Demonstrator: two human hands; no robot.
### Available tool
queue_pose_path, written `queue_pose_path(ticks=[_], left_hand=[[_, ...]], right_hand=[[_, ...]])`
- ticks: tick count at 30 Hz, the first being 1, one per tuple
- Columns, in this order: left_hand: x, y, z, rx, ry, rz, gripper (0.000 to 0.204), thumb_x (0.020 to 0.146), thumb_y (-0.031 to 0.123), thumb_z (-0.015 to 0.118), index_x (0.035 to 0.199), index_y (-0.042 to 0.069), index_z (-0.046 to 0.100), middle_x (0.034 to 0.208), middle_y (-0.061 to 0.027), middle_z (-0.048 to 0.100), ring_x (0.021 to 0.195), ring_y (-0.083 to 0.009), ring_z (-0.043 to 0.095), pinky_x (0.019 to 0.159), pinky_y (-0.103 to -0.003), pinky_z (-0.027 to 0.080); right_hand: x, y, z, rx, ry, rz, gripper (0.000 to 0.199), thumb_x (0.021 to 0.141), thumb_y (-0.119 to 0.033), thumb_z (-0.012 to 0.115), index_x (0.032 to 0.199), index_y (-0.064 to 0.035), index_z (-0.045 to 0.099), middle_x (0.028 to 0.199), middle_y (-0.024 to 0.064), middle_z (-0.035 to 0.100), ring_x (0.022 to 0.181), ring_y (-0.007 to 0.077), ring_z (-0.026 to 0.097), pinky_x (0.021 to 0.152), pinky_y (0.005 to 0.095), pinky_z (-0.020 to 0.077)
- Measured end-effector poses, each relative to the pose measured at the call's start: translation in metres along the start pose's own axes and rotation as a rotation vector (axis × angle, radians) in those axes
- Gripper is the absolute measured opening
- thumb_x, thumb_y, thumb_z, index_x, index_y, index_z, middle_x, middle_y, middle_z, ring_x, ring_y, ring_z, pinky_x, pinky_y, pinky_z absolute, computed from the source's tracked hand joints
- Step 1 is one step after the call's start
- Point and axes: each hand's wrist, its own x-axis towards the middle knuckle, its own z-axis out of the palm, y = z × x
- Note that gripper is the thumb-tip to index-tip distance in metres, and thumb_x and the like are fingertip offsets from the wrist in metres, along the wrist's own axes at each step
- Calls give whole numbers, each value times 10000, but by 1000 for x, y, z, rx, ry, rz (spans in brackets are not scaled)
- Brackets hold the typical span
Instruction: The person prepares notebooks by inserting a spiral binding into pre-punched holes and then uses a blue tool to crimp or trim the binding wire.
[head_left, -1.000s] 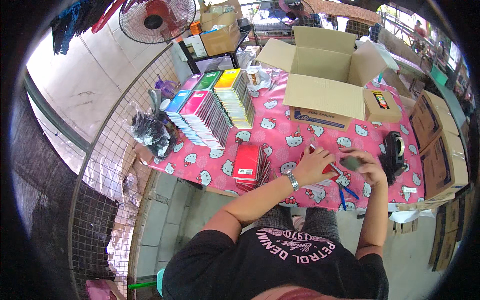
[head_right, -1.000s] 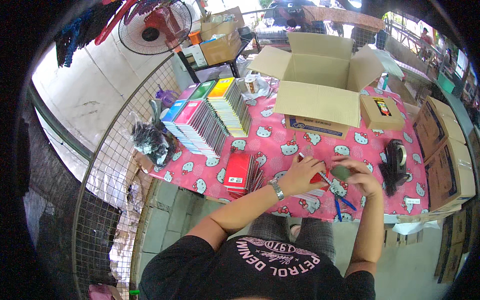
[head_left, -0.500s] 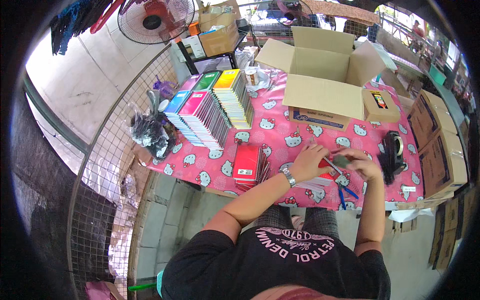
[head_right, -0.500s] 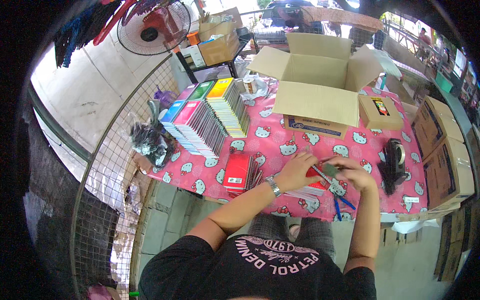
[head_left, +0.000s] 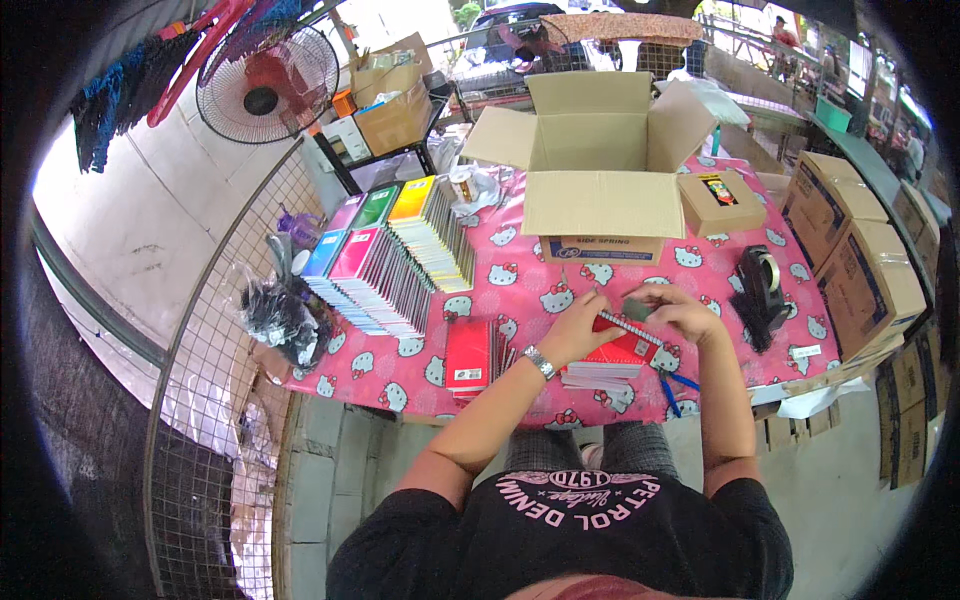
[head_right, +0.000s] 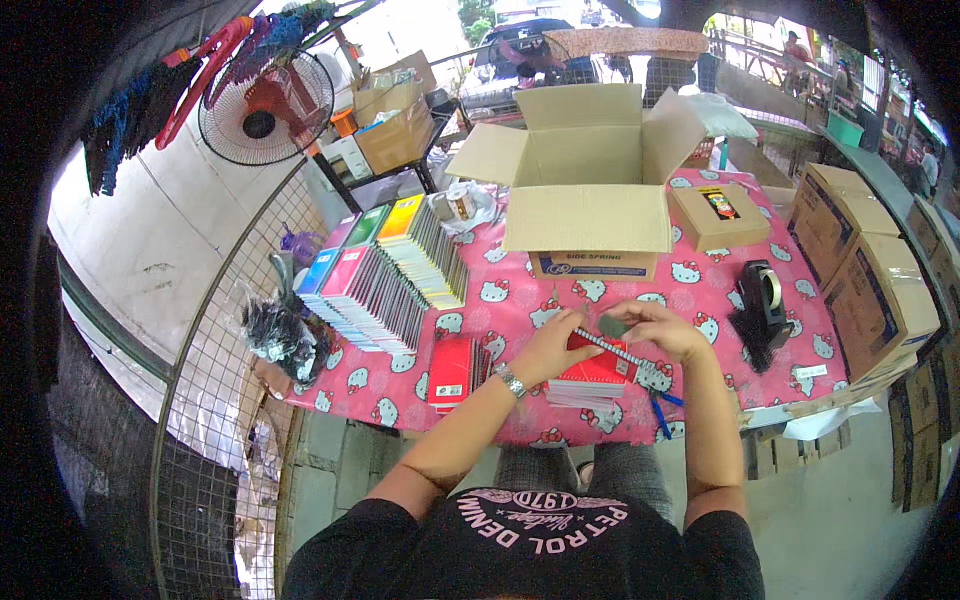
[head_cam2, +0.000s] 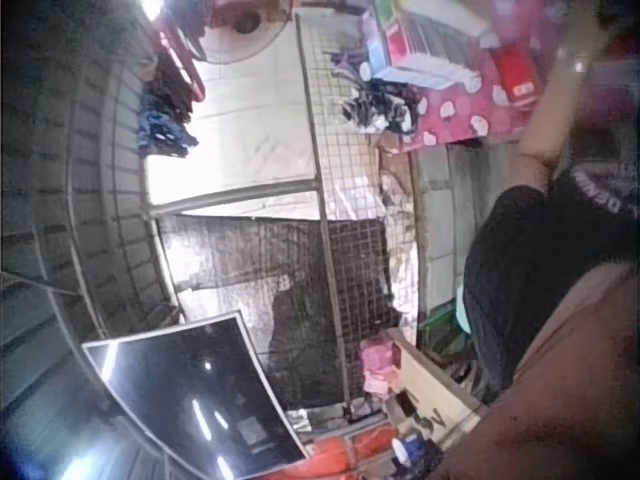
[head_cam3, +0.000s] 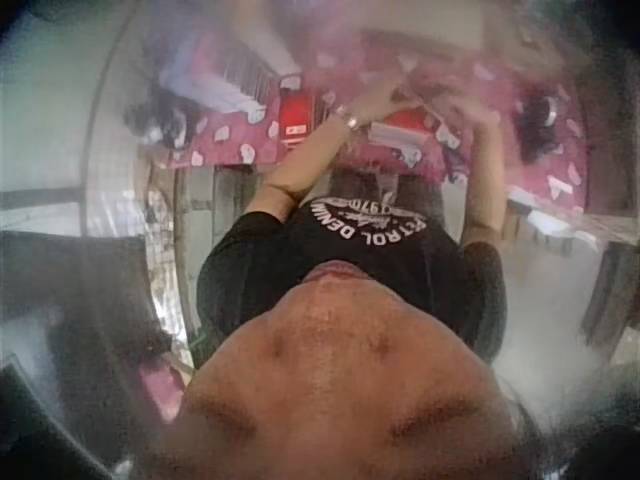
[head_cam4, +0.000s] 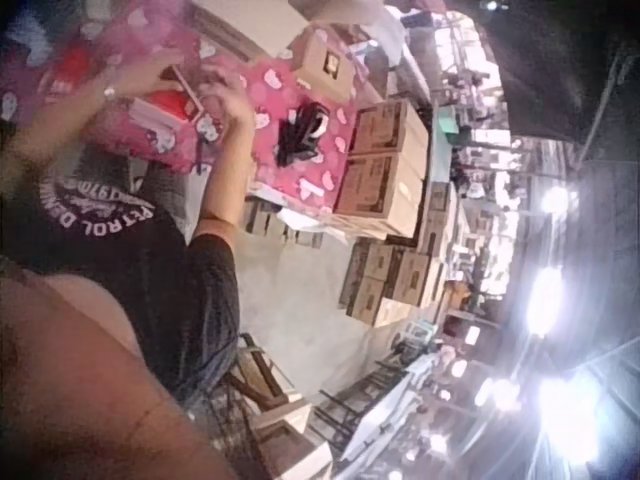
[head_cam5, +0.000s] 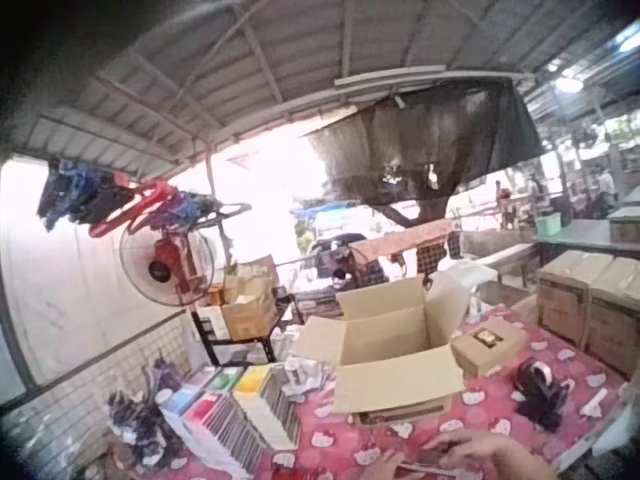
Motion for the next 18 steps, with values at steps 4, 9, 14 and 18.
queue_pose_path(ticks=[4,9,14,18], left_hand=[[-6,-2,-4,-29,16,-28,341,806,248,745,975,30,545,995,-143,567,947,-303,562,811,-388,468],[1,-13,13,-50,109,31,280,864,183,683,1057,29,553,917,-121,595,783,-264,592,716,-348,492],[-16,-27,21,-331,290,-122,229,925,170,622,1092,22,568,861,-78,614,645,-149,592,584,-292,498],[-19,-29,26,-427,298,-234,235,964,221,581,1066,10,598,812,-65,617,636,-136,639,544,-264,492]], right_hand=[[-5,10,-3,-102,109,62,445,744,-124,681,1163,14,625,1132,106,635,1088,197,578,939,342,456],[-46,116,-69,-1027,713,356,559,770,-301,720,1249,-45,588,1266,200,549,1198,338,516,985,430,434],[-83,162,-4,-1261,853,269,694,826,-479,636,1371,-85,465,1409,209,426,1312,396,375,1057,562,306],[-119,187,55,-1444,786,281,656,871,-424,589,1385,-52,422,1394,218,427,1295,412,376,1054,568,297]])
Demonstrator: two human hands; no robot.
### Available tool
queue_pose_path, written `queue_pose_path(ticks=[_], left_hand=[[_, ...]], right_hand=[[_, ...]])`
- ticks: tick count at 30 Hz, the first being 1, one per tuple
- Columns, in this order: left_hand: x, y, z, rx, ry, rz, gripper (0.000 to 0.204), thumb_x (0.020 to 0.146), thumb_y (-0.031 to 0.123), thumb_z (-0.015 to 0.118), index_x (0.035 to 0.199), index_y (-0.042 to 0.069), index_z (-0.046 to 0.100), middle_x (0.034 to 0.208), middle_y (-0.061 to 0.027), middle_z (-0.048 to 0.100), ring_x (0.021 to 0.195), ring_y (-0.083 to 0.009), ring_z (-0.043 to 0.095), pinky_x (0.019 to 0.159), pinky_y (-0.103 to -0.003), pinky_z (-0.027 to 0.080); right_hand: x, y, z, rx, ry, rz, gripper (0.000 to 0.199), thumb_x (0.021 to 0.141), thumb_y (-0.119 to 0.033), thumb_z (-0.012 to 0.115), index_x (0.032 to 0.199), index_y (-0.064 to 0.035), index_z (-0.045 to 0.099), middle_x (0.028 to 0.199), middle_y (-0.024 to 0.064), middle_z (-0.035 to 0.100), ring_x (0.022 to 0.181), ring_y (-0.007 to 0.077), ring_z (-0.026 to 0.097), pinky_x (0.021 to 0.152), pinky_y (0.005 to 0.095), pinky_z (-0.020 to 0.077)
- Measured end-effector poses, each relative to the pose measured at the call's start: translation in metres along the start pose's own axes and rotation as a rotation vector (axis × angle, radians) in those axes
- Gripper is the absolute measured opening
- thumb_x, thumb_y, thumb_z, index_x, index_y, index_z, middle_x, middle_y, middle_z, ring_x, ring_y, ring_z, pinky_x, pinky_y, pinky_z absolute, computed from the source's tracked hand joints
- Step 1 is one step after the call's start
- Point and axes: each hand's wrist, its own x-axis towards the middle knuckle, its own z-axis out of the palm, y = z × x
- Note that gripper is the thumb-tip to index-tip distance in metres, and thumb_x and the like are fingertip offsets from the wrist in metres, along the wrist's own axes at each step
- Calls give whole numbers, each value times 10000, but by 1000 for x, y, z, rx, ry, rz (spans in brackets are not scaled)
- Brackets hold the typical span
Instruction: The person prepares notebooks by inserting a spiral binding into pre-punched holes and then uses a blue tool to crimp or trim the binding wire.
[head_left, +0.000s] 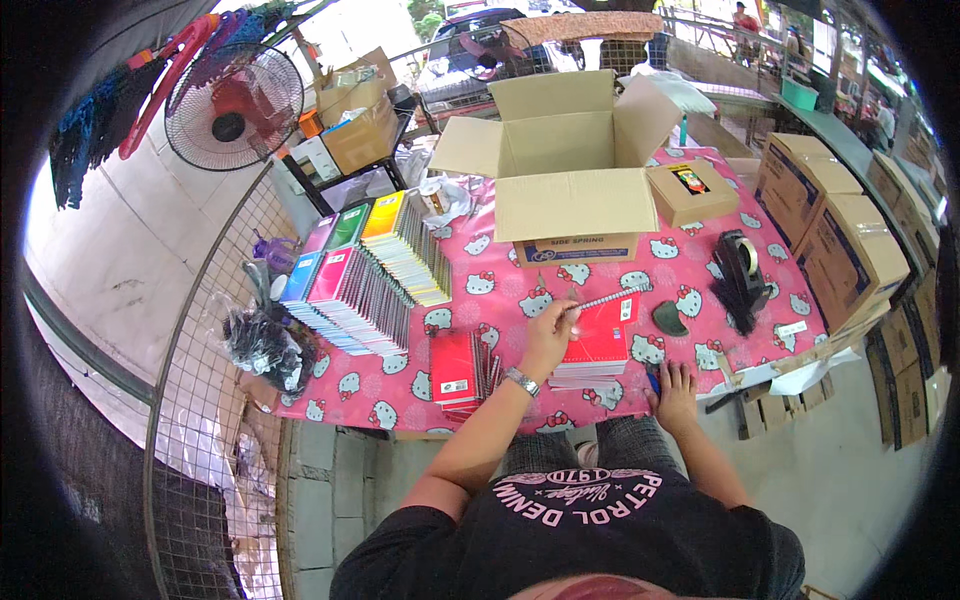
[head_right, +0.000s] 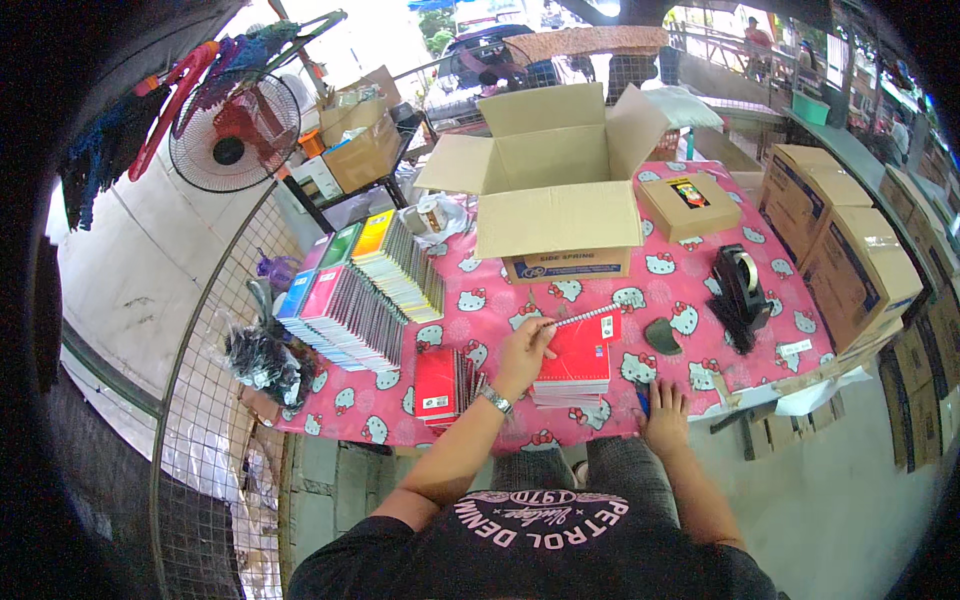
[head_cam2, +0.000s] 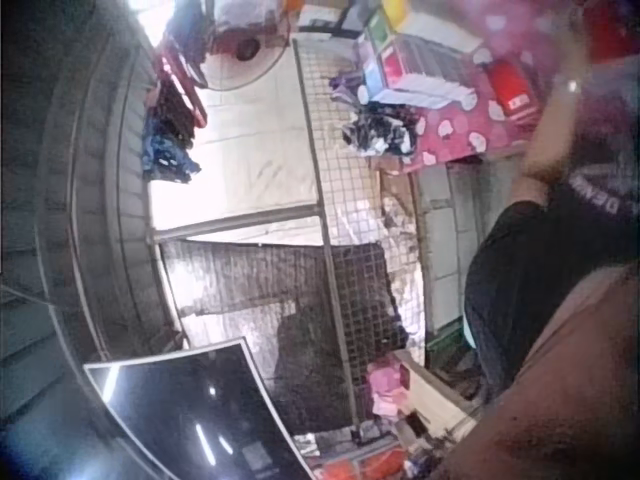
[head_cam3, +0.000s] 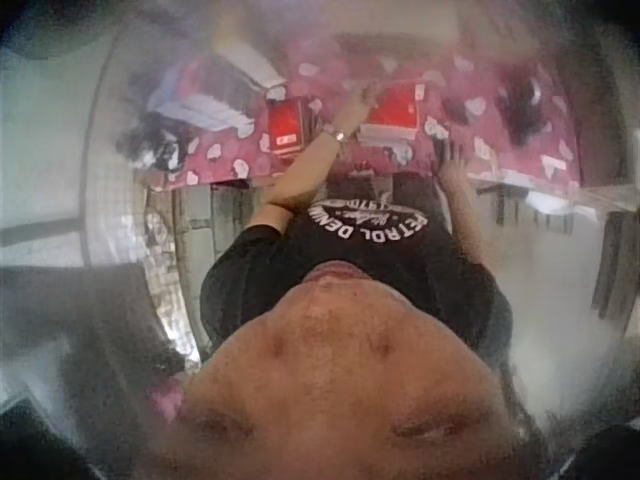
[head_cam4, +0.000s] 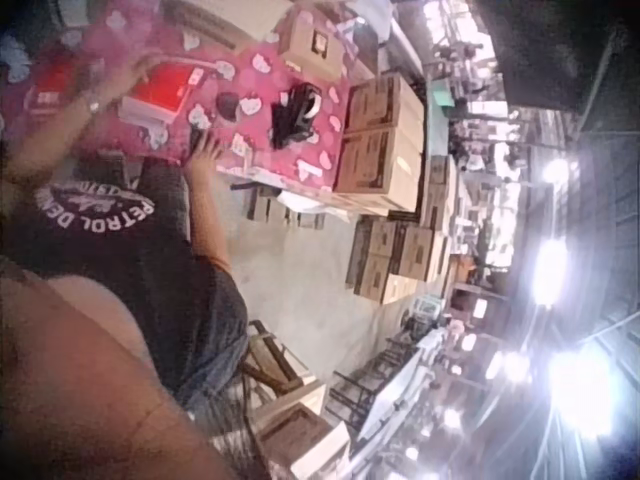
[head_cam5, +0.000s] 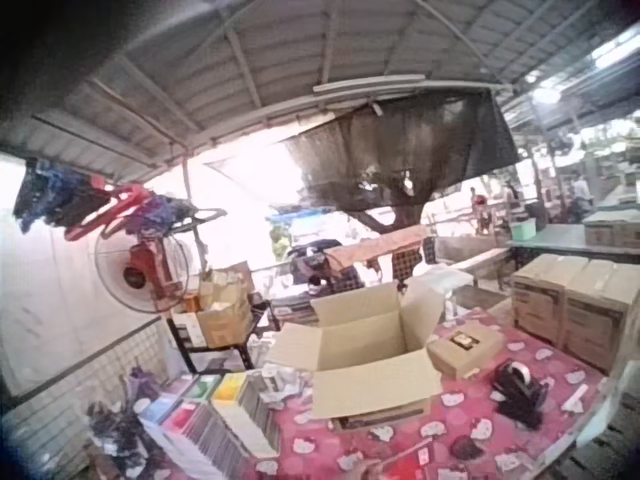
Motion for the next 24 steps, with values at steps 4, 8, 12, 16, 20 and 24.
queue_pose_path(ticks=[4,8,12,16,20,24], left_hand=[[2,22,2,50,-24,-101,300,977,276,566,1042,-11,622,757,-61,617,644,-160,685,553,-255,498],[-2,5,2,-92,62,2,252,941,227,629,1056,5,660,745,-31,657,611,-82,628,529,-229,516],[-1,2,10,-187,24,33,235,945,122,605,1156,25,639,882,-36,672,721,-70,625,608,-239,547],[-2,-3,8,-132,56,210,369,890,-48,558,1237,58,622,917,-34,680,753,-73,623,674,-221,523],[-11,1,3,15,48,-7,453,873,-107,499,1273,72,611,1053,-5,657,774,-44,556,682,-204,478],[-10,-4,3,-61,129,76,429,875,-92,520,1252,79,631,1014,1,658,752,-43,537,666,-204,461]], right_hand=[[2,15,-7,307,-62,197,595,851,-246,633,1357,-7,432,1291,223,480,1202,409,450,1014,477,371],[38,-63,-103,705,385,4,553,815,-132,661,1324,-21,472,1181,226,507,1118,396,493,984,439,400],[47,-120,-133,621,213,-250,571,771,-227,725,1277,-49,531,1162,195,527,1101,382,503,966,442,408],[54,-146,-140,560,201,-274,570,749,-251,732,1249,-45,552,1110,172,536,1039,349,518,908,443,425],[56,-151,-144,436,239,-259,557,742,-236,723,1238,-40,563,1077,157,539,1005,335,522,882,444,428],[59,-155,-141,388,218,-273,484,799,-222,680,1230,-32,569,1066,158,556,992,316,550,851,424,453]])
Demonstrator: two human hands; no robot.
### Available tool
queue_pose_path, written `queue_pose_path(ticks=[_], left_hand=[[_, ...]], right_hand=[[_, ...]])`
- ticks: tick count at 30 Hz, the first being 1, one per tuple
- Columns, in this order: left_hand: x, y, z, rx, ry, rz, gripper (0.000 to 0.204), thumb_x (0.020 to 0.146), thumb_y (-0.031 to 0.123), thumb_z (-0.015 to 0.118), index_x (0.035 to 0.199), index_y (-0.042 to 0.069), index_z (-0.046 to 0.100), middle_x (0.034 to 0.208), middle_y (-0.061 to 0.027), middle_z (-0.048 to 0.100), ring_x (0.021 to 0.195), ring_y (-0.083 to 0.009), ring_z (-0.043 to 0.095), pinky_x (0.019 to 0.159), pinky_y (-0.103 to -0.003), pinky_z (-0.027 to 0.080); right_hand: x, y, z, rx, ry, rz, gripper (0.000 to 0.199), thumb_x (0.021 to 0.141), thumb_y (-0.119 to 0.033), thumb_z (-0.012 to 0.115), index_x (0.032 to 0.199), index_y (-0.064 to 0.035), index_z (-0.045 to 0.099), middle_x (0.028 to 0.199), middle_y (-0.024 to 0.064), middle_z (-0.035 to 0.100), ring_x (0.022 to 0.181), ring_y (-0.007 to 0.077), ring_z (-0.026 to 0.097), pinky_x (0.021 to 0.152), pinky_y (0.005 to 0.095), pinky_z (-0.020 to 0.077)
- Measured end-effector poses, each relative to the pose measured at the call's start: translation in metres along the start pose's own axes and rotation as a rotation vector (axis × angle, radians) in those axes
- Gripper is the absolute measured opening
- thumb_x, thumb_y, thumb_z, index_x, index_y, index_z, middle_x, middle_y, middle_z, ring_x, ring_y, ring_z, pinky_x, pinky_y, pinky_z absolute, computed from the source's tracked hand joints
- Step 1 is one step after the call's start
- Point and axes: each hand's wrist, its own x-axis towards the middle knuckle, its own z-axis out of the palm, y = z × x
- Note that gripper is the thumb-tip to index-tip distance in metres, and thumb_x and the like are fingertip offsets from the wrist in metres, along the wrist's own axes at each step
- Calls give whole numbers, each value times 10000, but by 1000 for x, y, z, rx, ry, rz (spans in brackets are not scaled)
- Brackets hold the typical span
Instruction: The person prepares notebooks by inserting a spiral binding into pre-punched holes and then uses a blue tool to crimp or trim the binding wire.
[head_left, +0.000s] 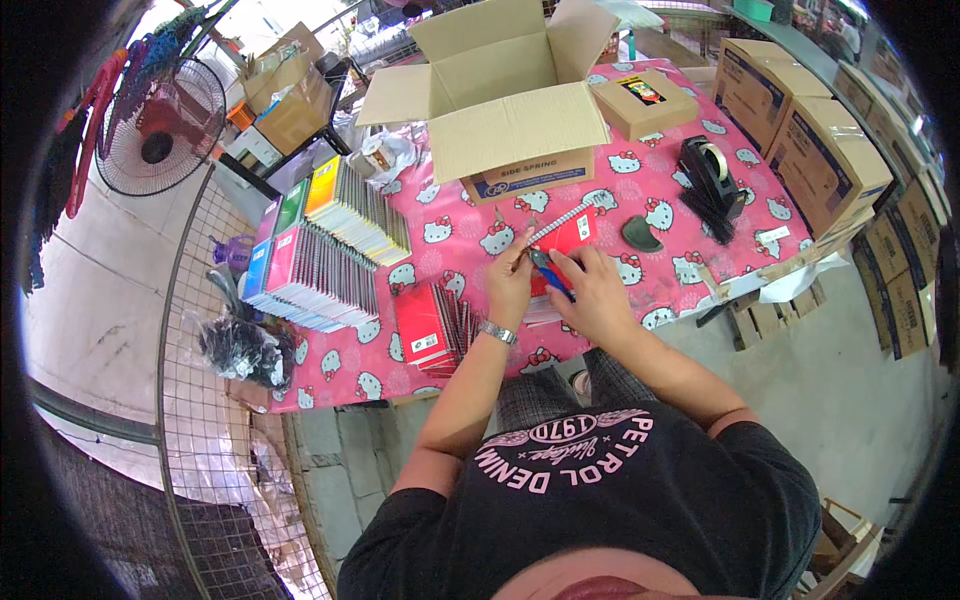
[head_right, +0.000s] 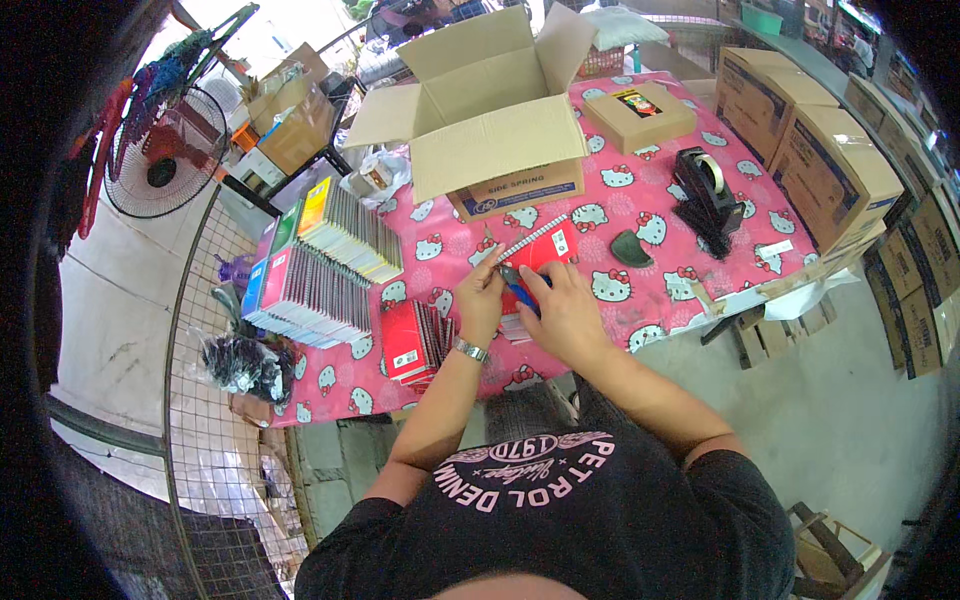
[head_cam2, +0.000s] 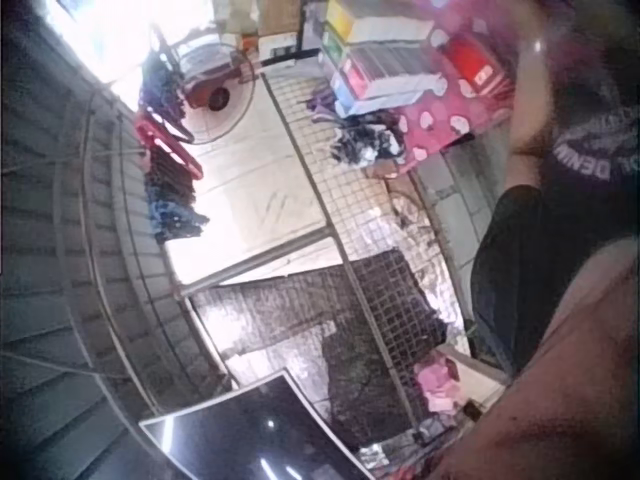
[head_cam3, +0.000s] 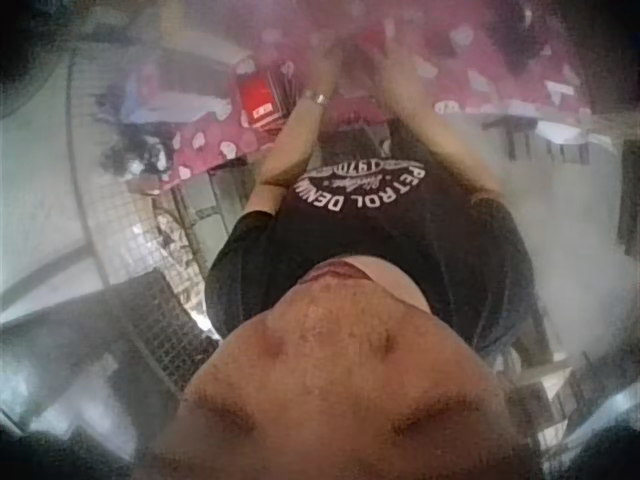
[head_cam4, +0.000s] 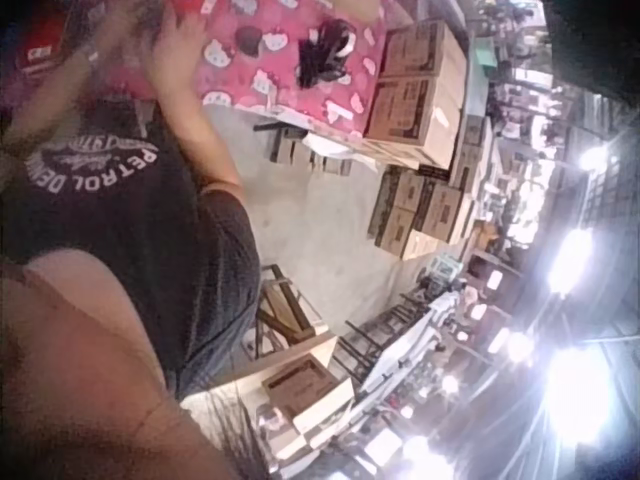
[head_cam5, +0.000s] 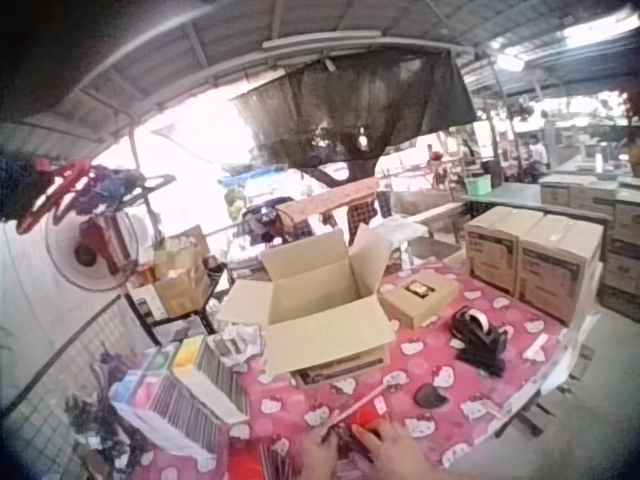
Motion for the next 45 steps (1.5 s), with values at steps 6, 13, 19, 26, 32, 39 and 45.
queue_pose_path(ticks=[6,13,19,26,32,39,45], left_hand=[[-12,19,-13,161,78,204,276,898,-17,572,1145,45,678,1022,-98,710,829,-107,642,731,-247,520],[-20,65,-130,-47,516,6,282,903,81,639,1160,8,551,886,-74,629,585,-128,612,436,-242,507],[-87,10,-195,306,611,-346,208,846,93,687,1012,16,590,883,-81,628,680,-169,619,519,-290,506],[-98,5,-185,1063,406,-231,200,783,177,707,902,41,622,926,-133,643,829,-340,588,756,-438,469],[-48,26,-123,1000,185,191,211,770,148,689,950,55,631,1049,-142,624,1003,-338,554,896,-465,425],[-27,27,8,881,-491,524,274,789,181,668,1035,67,628,1076,-106,621,1022,-308,565,901,-427,462],[-11,33,5,859,-721,452,292,809,168,639,1084,70,631,1057,-100,636,1002,-288,589,856,-401,492]], right_hand=[[18,2,-24,1499,-533,848,398,913,-233,596,1244,-14,560,1129,144,587,994,233,612,816,340,497],[-26,106,-6,361,1,330,481,807,-179,682,1249,-37,553,1093,171,574,1024,308,561,891,384,451],[-91,185,45,-120,-179,260,510,762,-285,717,1172,-16,575,1075,208,568,992,403,550,859,494,449],[-35,311,10,-589,23,535,336,864,-293,625,1078,-35,596,1121,145,577,1033,362,556,849,472,488],[-45,350,5,-800,-128,425,259,882,-225,570,1112,-110,598,1118,104,572,1094,294,538,831,442,482],[-28,336,-4,-713,-248,630,220,872,-126,520,1074,-89,602,1117,129,588,1082,333,579,859,460,502],[-35,329,-18,-332,-29,529,189,848,-56,490,1003,-40,597,996,191,606,933,405,600,810,470,500]])
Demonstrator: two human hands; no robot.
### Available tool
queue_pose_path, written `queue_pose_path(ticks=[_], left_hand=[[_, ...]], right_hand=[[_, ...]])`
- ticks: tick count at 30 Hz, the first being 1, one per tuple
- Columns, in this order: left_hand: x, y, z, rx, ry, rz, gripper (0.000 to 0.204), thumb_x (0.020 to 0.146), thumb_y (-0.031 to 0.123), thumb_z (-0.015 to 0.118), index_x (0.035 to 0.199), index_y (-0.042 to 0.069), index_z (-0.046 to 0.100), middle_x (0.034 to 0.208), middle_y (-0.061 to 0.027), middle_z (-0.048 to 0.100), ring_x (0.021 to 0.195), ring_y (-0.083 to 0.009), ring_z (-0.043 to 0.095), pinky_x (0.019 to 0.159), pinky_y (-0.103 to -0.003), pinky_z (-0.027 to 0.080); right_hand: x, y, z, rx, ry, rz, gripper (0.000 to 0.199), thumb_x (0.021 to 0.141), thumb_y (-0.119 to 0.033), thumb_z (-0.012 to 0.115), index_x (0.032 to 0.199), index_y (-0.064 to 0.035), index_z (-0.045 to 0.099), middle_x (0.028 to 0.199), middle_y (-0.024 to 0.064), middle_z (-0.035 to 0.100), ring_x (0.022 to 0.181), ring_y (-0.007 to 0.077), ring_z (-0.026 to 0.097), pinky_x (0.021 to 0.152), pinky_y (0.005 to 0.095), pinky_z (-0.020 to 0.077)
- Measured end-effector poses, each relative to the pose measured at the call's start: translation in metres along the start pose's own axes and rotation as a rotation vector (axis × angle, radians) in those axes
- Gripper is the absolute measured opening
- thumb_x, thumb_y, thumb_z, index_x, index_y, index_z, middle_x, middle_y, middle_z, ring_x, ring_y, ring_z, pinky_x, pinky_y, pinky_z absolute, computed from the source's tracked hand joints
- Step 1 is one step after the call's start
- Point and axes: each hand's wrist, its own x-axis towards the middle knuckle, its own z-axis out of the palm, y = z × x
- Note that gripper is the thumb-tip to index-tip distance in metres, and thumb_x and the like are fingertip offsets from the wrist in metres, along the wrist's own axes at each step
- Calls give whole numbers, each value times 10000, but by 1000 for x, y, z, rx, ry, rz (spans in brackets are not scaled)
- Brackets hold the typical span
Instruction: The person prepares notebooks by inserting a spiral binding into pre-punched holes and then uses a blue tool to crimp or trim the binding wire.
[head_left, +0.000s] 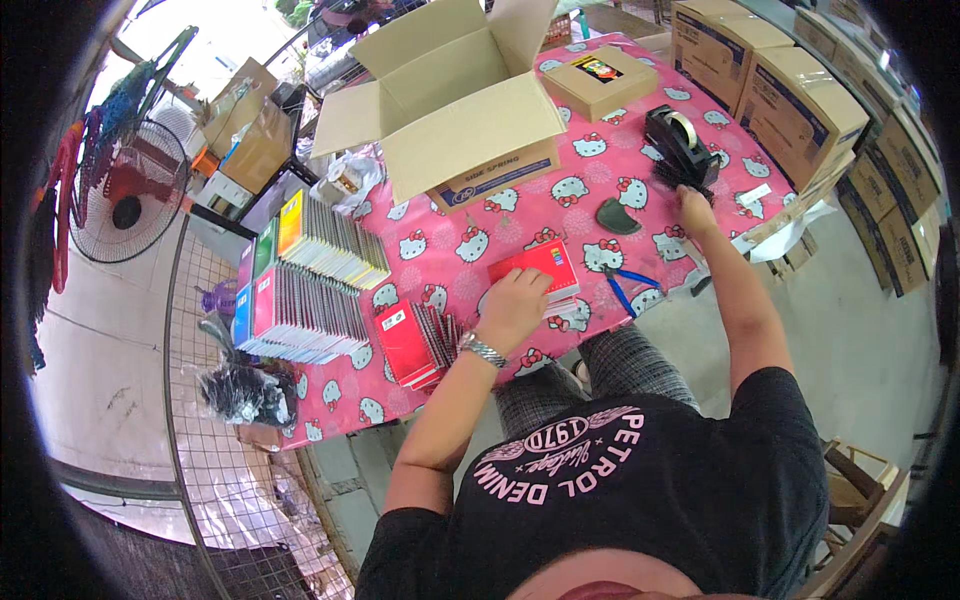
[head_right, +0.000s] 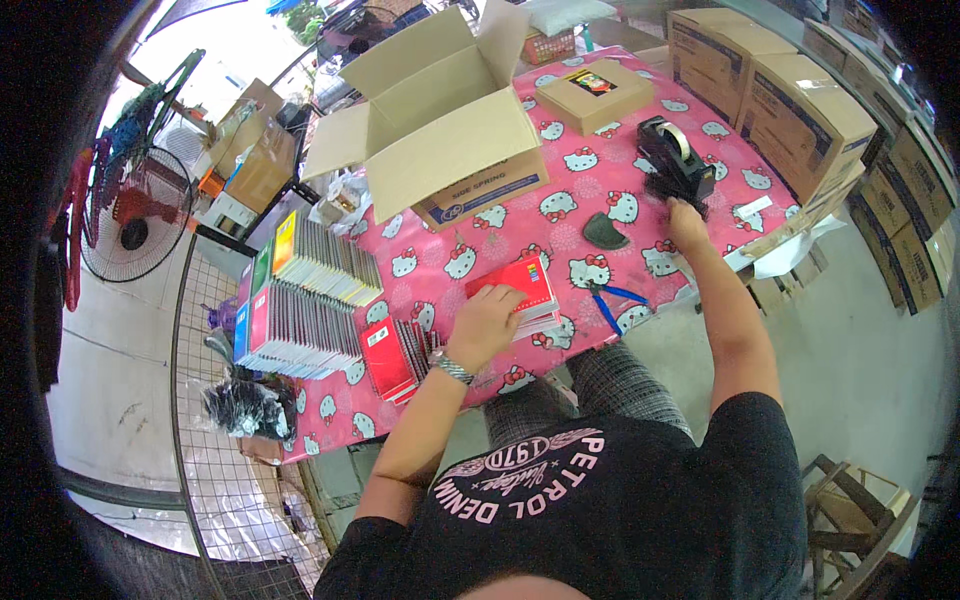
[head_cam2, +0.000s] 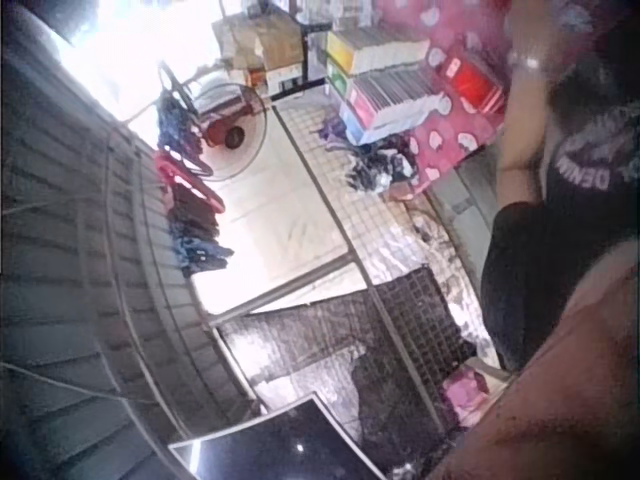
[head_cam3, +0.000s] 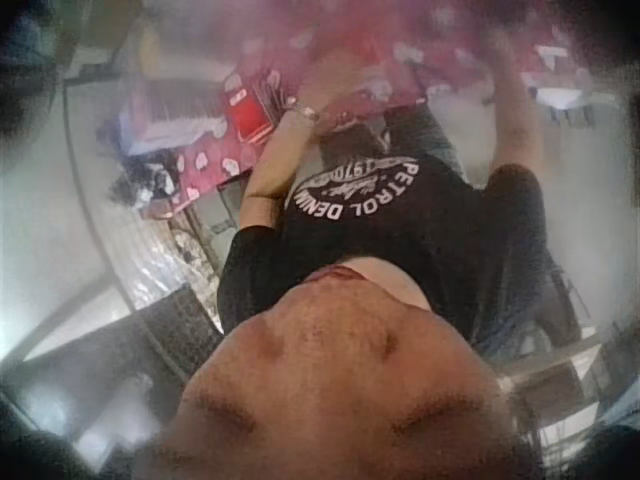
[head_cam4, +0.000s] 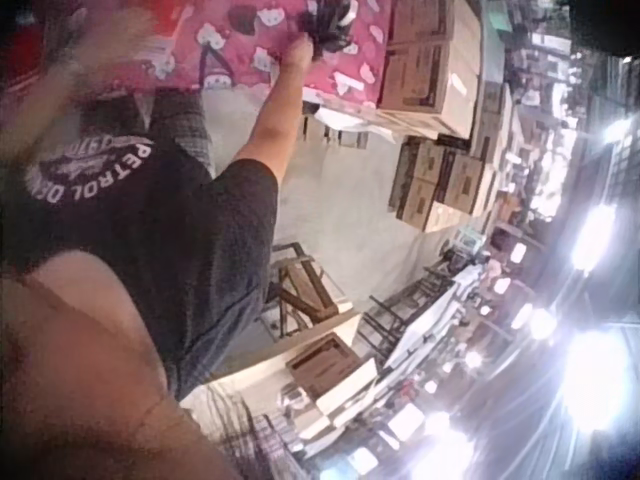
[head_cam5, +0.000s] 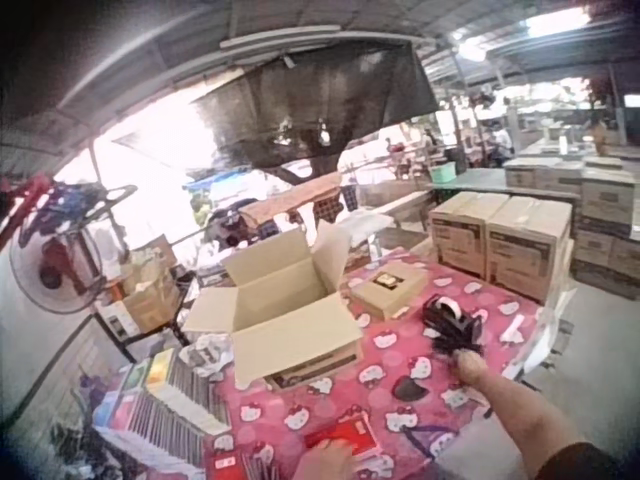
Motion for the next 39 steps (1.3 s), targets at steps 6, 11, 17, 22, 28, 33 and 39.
queue_pose_path(ticks=[6,11,17,22,28,33,39], left_hand=[[2,-11,-20,-142,-57,-8,256,867,155,587,1100,60,629,1014,-122,647,980,-303,595,867,-412,483],[15,-12,-31,76,169,-26,254,857,165,558,1085,67,612,1001,-113,632,957,-293,598,865,-426,460],[22,1,-20,110,303,-54,207,916,226,543,1019,52,586,938,-123,611,919,-299,569,838,-423,391],[25,-1,-17,101,306,-83,218,927,268,549,1000,67,590,926,-107,615,916,-293,563,837,-413,379],[26,-3,-13,113,348,-66,221,928,267,547,1010,68,596,946,-100,628,926,-287,566,847,-411,377],[25,-2,-13,77,342,-53,204,923,250,551,1007,70,597,934,-97,633,916,-286,571,849,-409,377],[25,-1,-14,77,371,-50,188,918,245,565,986,72,593,911,-97,630,892,-284,571,834,-408,378]], right_hand=[[-16,-86,-29,526,106,-342,304,855,-74,516,1130,-63,644,1008,181,621,974,358,582,857,418,465],[-66,-185,-76,796,-248,-359,309,875,-251,652,1165,-145,667,951,100,652,958,262,587,878,401,440],[-75,-201,-75,627,-4,-530,237,835,-115,654,1070,-95,669,924,101,561,886,281,542,789,387,433],[-77,-202,-81,544,24,-521,308,772,-47,623,1053,-165,666,993,86,582,983,302,543,841,442,387],[-78,-205,-76,746,-136,-510,382,743,49,613,1075,-134,668,981,109,577,956,297,563,797,405,454],[-79,-200,-86,846,-190,-539,329,796,55,625,1097,-73,657,954,109,533,902,259,550,796,354,456],[-79,-207,-90,812,-191,-469,388,776,86,598,1102,-113,663,970,128,550,933,307,570,842,394,475]])
